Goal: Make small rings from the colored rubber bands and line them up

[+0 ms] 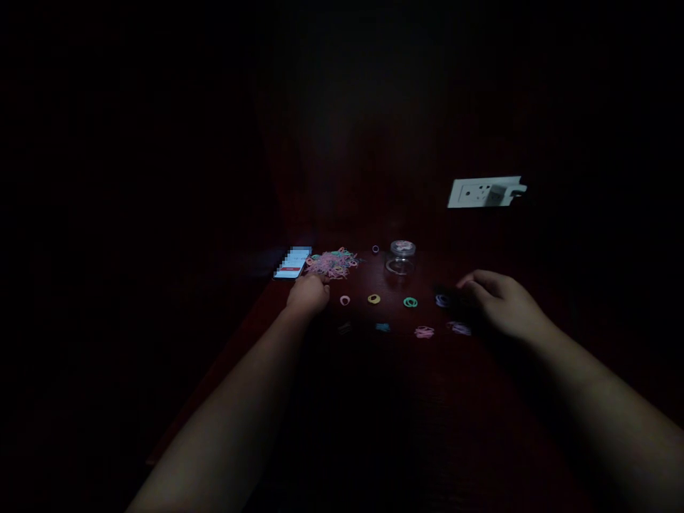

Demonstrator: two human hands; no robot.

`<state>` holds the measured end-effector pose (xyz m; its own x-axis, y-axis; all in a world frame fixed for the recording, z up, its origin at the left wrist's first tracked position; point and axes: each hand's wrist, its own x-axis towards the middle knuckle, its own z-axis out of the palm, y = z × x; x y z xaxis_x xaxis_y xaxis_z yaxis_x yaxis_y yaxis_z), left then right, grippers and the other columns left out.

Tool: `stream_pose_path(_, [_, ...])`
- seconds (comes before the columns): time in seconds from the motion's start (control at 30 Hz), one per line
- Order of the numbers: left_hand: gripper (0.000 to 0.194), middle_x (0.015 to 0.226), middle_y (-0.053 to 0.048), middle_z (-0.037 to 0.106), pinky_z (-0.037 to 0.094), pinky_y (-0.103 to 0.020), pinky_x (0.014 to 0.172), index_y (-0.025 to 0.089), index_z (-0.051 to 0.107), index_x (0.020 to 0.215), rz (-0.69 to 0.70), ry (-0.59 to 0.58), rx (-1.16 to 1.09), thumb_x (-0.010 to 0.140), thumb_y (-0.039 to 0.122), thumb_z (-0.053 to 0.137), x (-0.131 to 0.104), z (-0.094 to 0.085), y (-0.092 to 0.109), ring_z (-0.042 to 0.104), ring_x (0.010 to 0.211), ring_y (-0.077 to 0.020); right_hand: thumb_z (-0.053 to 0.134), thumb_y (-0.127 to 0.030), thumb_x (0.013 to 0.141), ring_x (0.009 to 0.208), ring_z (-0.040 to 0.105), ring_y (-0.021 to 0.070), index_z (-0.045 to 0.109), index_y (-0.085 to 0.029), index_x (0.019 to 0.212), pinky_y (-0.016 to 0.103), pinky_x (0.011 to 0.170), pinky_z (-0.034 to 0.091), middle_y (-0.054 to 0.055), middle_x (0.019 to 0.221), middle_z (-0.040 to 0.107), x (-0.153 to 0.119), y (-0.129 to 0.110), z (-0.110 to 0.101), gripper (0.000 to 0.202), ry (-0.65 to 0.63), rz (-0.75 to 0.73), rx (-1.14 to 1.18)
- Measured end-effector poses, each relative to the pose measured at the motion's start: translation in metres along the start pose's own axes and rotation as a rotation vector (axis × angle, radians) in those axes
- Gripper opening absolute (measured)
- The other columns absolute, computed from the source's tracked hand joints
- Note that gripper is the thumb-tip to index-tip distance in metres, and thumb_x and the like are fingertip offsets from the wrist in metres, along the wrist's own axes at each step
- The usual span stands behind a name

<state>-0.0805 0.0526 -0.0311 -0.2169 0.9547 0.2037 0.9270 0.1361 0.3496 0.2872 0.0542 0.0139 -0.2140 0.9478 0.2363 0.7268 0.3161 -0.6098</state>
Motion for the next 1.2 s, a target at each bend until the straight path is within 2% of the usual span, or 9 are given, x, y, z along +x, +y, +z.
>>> stream_pose_path(0.17, [0.026,0.109,-0.013,0.072,0.049,-0.035,0.091,0.021,0.073,0.104,-0.025,0.021,-0.029,0.081,0.024,0.060,0.000,-0.003,0.000,0.067,0.100,-0.0269,0.042,-0.036,0.090,0.073,0.063,0.0218,0.062,-0.022,0.088,0.031,0.065,0.048,0.005,0.081,0.068,-0.003,-0.004,-0.002,0.025,0.080,0.009,-0.002])
stream_pose_path(0.33, [0.020,0.098,-0.009,0.075,0.051,-0.035,0.083,0.022,0.073,0.096,-0.042,0.124,-0.097,0.082,0.027,0.060,-0.002,-0.011,0.003,0.069,0.091,-0.0265,0.042,-0.036,0.089,0.070,0.062,0.0215,0.063,-0.021,0.089,0.030,0.061,0.046,0.005,0.079,0.068,-0.003,-0.005,-0.002,0.025,0.128,0.031,0.006])
stream_pose_path(0.47, [0.015,0.088,-0.006,0.075,0.051,-0.032,0.078,0.021,0.071,0.086,-0.046,0.193,-0.158,0.082,0.027,0.058,-0.003,-0.014,0.003,0.069,0.084,-0.0246,0.043,-0.034,0.089,0.073,0.063,0.0220,0.063,-0.022,0.088,0.030,0.064,0.047,0.005,0.081,0.069,-0.001,-0.004,-0.002,0.023,0.125,0.034,0.003])
stream_pose_path(0.7, [0.007,0.085,-0.005,0.072,0.049,-0.028,0.070,0.020,0.062,0.084,-0.042,0.275,-0.255,0.079,0.021,0.058,-0.002,-0.007,-0.003,0.066,0.073,-0.0192,0.044,-0.035,0.089,0.074,0.063,0.0228,0.063,-0.023,0.088,0.031,0.064,0.047,0.005,0.082,0.069,-0.001,-0.003,0.000,0.023,0.083,0.028,0.024])
stream_pose_path(0.93, [0.006,0.083,-0.002,0.069,0.050,-0.027,0.071,0.020,0.057,0.086,0.042,0.287,-0.331,0.081,0.022,0.060,-0.002,-0.006,0.002,0.066,0.074,-0.0160,0.044,-0.038,0.090,0.076,0.064,0.0237,0.062,-0.023,0.088,0.032,0.066,0.049,0.006,0.083,0.069,0.000,0.000,0.005,0.024,0.073,-0.006,0.057])
stream_pose_path(1.2, [0.008,0.083,0.000,0.068,0.051,-0.028,0.076,0.021,0.057,0.081,0.266,0.329,-0.408,0.081,0.023,0.065,-0.015,-0.012,0.028,0.064,0.076,-0.0151,0.046,-0.038,0.088,0.077,0.065,0.0238,0.064,-0.020,0.089,0.035,0.071,0.050,0.006,0.084,0.070,-0.001,0.000,0.012,0.025,0.031,-0.090,0.090])
